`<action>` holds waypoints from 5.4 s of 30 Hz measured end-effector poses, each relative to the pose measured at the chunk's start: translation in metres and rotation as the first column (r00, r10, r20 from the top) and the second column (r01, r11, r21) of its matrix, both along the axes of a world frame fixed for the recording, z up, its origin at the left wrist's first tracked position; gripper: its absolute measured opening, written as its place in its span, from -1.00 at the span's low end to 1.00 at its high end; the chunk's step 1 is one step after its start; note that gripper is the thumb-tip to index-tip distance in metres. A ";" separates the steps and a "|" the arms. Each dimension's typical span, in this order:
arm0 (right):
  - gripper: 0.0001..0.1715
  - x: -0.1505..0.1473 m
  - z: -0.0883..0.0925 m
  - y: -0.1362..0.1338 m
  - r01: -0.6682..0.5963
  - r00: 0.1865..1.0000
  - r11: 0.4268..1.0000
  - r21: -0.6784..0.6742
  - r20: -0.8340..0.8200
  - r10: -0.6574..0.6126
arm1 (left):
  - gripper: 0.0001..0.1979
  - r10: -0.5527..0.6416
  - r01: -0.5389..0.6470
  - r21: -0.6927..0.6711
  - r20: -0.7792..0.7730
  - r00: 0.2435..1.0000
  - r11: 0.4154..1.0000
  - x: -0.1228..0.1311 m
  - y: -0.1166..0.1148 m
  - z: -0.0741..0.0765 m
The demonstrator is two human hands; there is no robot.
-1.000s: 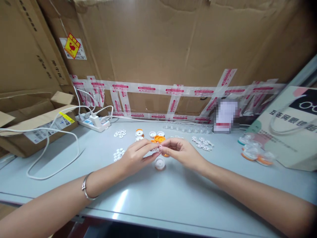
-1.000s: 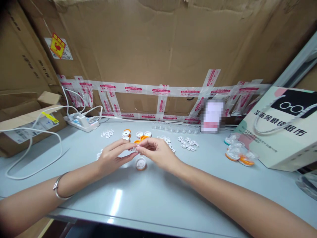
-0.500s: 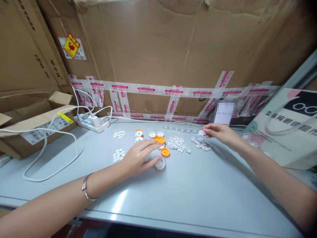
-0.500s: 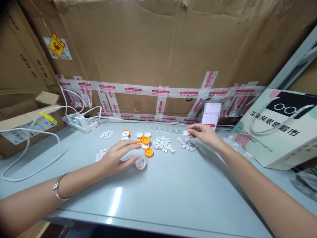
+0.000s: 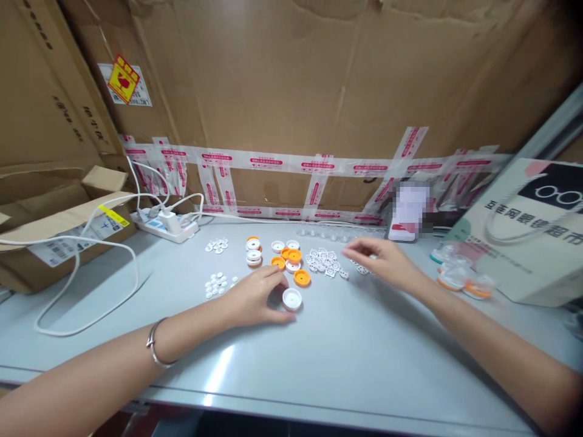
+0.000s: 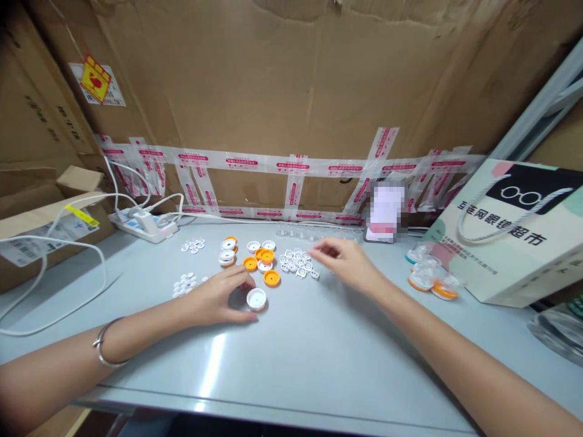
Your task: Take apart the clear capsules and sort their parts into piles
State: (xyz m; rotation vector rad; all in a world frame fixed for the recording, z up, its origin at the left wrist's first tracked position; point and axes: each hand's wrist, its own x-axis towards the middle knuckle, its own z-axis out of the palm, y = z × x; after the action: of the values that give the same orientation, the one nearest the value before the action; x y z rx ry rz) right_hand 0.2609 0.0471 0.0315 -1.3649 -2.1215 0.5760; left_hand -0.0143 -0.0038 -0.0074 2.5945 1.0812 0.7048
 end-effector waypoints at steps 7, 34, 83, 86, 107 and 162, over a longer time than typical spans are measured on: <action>-0.53 -0.076 -0.027 -0.041 -0.359 0.930 0.932 -0.059 0.061 0.362 | -0.68 -0.001 0.008 -0.097 0.068 0.998 0.995 0.005 0.000 -0.006; -0.62 -0.079 -0.006 0.007 -0.204 0.977 0.962 0.181 -0.027 0.212 | -0.78 -0.091 0.097 -0.145 0.052 0.995 0.985 0.000 -0.003 -0.001; -0.80 -0.078 -0.049 -0.045 -0.423 0.904 0.905 0.050 -0.046 0.425 | -0.92 -0.020 -0.015 -0.279 -0.123 0.992 0.960 0.006 0.005 0.017; -0.83 -0.078 -0.050 -0.046 -0.418 0.906 0.907 0.054 -0.049 0.420 | -0.91 -0.009 -0.039 -0.173 -0.267 0.964 0.984 0.012 0.002 0.022; -0.86 -0.077 -0.043 -0.045 -0.417 0.908 0.909 0.028 -0.044 0.418 | -0.84 0.109 -0.029 0.180 -0.452 0.885 0.983 -0.002 -0.007 0.024; -0.86 -0.098 -0.016 -0.047 -0.355 0.815 0.934 -0.050 0.472 0.335 | -0.77 0.120 -0.142 -0.243 -0.105 0.987 0.960 0.014 -0.013 0.011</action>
State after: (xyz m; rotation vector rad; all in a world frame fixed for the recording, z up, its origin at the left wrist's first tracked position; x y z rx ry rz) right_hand 0.1627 0.0002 0.0156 -1.1870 -2.8017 0.3481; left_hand 0.0001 -0.0164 0.0038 2.3757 1.2887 0.4488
